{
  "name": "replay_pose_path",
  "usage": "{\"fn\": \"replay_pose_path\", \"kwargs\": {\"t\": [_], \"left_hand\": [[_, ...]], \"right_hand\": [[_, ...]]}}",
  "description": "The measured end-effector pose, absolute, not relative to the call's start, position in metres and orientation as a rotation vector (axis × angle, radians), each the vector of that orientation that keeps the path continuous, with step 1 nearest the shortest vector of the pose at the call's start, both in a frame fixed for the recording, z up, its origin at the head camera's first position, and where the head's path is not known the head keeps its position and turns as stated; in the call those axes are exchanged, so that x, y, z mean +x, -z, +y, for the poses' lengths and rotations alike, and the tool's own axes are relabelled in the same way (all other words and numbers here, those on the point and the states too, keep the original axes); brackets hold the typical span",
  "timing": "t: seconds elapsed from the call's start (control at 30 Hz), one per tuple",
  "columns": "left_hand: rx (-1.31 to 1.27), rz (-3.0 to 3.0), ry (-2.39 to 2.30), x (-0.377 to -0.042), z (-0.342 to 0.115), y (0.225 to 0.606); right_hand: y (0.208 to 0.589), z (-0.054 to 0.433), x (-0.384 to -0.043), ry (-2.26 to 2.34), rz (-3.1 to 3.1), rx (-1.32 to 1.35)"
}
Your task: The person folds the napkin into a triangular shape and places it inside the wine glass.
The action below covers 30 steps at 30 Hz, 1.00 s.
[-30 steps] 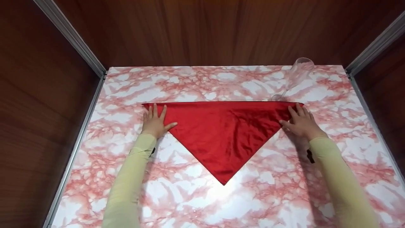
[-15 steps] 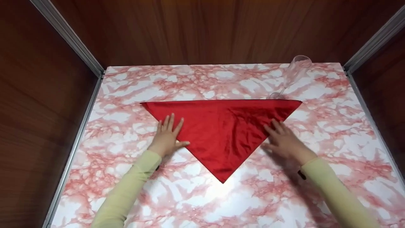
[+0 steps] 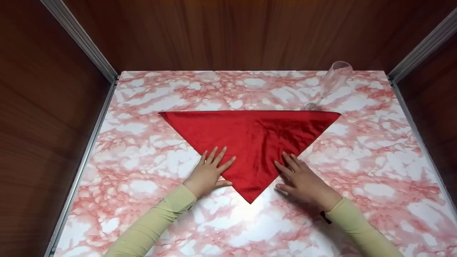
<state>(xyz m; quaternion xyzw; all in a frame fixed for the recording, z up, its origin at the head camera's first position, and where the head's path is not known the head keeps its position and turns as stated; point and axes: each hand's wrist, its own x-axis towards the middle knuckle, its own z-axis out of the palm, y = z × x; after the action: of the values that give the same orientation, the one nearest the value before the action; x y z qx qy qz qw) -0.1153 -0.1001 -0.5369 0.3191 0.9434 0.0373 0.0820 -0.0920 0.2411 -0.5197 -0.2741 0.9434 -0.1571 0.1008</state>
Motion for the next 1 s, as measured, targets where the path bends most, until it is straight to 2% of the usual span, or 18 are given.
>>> {"fn": "replay_pose_path", "kwargs": {"t": [0.63, 1.0], "left_hand": [[0.939, 2.851, -0.066, -0.115, -0.1, 0.539], [1.094, 2.791, -0.177, -0.077, -0.07, 0.527]], "right_hand": [[0.522, 0.23, -0.085, 0.441, 2.762, -0.848], [0.519, 0.218, -0.076, 0.609, 2.728, -0.891]]}}
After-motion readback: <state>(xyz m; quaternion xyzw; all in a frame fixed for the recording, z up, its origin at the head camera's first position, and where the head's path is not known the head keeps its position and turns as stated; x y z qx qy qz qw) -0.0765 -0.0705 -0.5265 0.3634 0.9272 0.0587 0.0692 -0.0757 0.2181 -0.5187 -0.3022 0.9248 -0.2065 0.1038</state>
